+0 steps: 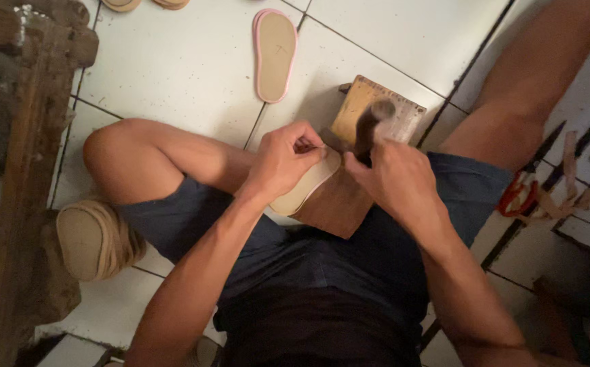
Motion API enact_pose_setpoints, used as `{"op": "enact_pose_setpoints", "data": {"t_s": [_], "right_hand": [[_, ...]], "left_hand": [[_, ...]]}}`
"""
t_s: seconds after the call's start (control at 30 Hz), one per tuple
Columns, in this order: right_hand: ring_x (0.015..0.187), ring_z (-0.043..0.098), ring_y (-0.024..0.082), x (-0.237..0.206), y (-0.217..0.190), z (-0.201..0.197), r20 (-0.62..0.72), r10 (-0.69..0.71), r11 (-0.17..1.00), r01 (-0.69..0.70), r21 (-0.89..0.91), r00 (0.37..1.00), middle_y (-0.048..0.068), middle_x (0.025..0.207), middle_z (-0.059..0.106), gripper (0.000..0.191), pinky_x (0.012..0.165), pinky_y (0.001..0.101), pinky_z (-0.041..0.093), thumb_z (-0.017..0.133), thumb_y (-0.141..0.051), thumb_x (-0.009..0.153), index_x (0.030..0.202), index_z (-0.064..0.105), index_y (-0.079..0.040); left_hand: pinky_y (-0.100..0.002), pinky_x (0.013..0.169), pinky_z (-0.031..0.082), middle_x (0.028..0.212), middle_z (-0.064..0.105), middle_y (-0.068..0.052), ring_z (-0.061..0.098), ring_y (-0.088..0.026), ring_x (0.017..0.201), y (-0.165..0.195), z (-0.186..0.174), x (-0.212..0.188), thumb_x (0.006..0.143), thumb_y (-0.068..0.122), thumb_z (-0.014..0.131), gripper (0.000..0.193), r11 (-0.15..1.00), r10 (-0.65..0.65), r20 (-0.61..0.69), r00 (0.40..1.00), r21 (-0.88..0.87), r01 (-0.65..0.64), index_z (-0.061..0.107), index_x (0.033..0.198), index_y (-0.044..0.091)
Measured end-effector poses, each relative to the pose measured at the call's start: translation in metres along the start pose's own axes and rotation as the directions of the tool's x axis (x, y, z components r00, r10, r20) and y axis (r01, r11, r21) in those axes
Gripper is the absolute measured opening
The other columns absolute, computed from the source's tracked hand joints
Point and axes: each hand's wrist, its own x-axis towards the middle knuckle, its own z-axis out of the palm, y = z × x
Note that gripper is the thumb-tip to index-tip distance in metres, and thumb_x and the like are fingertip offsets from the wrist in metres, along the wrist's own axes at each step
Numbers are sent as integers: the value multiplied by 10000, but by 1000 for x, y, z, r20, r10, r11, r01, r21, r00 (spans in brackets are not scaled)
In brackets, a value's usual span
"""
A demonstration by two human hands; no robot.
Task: The person sits on the floor and hammers tacks along the edge of slipper soles, holding each sole against a wooden block while driving the tacks in with a hammer. Finished soles are set aside on the floor and a new sole is picked up to repeat the process.
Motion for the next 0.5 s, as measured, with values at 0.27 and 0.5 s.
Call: {"op": "enact_pose_setpoints", "data": {"t_s": [0.27,0.5], "right_hand": [[743,685,441,6,2,-8,100,37,998,-32,-49,994,253,740,680,458,707,520,557,725,-453,907,827,708,-2],[709,681,442,-6,-3,-10,-58,-88,996,89,10,994,229,768,697,390,651,526,546,725,-398,867,857,703,-10]], "left_hand": [[-303,750,547,865,735,-77,690,-125,814,-3,-7,-4,869,148,772,212,996,21,87,996,83,-28,694,1017,17],[-328,778,586,916,763,-131,720,-215,863,-10,1,0,851,121,783,198,992,-29,18,999,-119,30,692,987,10]]}}
